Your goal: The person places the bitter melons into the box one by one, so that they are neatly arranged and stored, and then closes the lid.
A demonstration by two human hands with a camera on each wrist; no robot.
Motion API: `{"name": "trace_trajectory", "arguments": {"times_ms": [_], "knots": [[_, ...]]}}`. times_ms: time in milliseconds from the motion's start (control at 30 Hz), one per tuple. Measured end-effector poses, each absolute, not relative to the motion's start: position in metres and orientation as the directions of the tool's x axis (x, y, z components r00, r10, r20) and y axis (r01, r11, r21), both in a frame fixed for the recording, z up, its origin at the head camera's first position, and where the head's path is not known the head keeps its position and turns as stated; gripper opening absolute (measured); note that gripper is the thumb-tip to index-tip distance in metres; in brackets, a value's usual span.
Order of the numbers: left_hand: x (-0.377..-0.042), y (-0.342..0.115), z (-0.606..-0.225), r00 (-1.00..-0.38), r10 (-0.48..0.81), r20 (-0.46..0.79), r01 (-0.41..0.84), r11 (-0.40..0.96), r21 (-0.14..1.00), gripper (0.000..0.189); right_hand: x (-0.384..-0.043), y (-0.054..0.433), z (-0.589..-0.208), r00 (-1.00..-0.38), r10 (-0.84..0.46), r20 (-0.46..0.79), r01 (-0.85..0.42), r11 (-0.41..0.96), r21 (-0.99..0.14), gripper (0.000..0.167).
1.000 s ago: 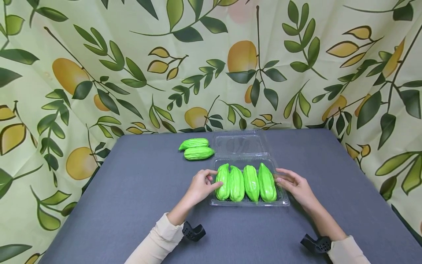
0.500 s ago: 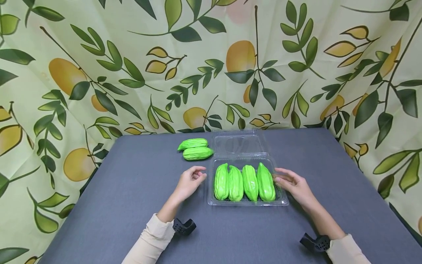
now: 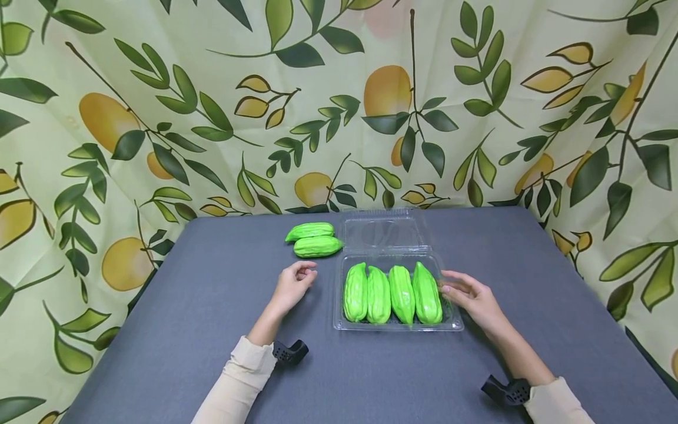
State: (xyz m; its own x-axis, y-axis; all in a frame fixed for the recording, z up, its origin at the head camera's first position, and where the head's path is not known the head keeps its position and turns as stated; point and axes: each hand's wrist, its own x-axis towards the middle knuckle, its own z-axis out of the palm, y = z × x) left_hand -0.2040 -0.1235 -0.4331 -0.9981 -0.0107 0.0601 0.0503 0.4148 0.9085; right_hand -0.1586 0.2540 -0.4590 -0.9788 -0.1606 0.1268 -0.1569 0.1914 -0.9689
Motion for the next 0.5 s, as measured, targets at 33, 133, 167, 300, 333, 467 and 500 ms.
{"name": "trace_trajectory", "arguments": {"times_ms": [33, 133, 167, 300, 333, 467, 500], "knots": [[-0.205, -0.124, -0.433, -0.998, -0.011, 0.06, 0.05, 0.415, 0.908, 0.025, -0.159, 0.254, -0.459, -0.979, -0.161, 0.128, -0.158, 0.19, -0.969, 0.046], [-0.208, -0.124, -0.433, -0.997, -0.011, 0.072, 0.06, 0.432, 0.9, 0.025, -0.159, 0.255, -0.458, -0.978, -0.16, 0.136, -0.165, 0.18, -0.97, 0.046], [-0.209, -0.124, -0.433, -0.996, -0.014, 0.083, 0.068, 0.443, 0.894, 0.024, -0.16, 0.255, -0.458, -0.977, -0.159, 0.139, -0.167, 0.177, -0.97, 0.045], [-0.219, -0.127, -0.437, -0.983, -0.027, 0.182, 0.141, 0.523, 0.84, 0.022, -0.16, 0.255, -0.458, -0.977, -0.159, 0.144, -0.169, 0.155, -0.973, 0.044], [-0.222, -0.128, -0.439, -0.978, -0.03, 0.206, 0.157, 0.541, 0.826, 0.022, -0.16, 0.255, -0.458, -0.977, -0.159, 0.143, -0.168, 0.155, -0.974, 0.043], [-0.231, -0.131, -0.444, -0.963, -0.004, 0.271, 0.222, 0.561, 0.797, 0.022, -0.16, 0.255, -0.459, -0.978, -0.161, 0.131, -0.156, 0.154, -0.976, 0.043], [-0.233, -0.132, -0.445, -0.962, 0.005, 0.274, 0.23, 0.556, 0.799, 0.022, -0.159, 0.255, -0.459, -0.979, -0.16, 0.127, -0.153, 0.162, -0.975, 0.043]]}}
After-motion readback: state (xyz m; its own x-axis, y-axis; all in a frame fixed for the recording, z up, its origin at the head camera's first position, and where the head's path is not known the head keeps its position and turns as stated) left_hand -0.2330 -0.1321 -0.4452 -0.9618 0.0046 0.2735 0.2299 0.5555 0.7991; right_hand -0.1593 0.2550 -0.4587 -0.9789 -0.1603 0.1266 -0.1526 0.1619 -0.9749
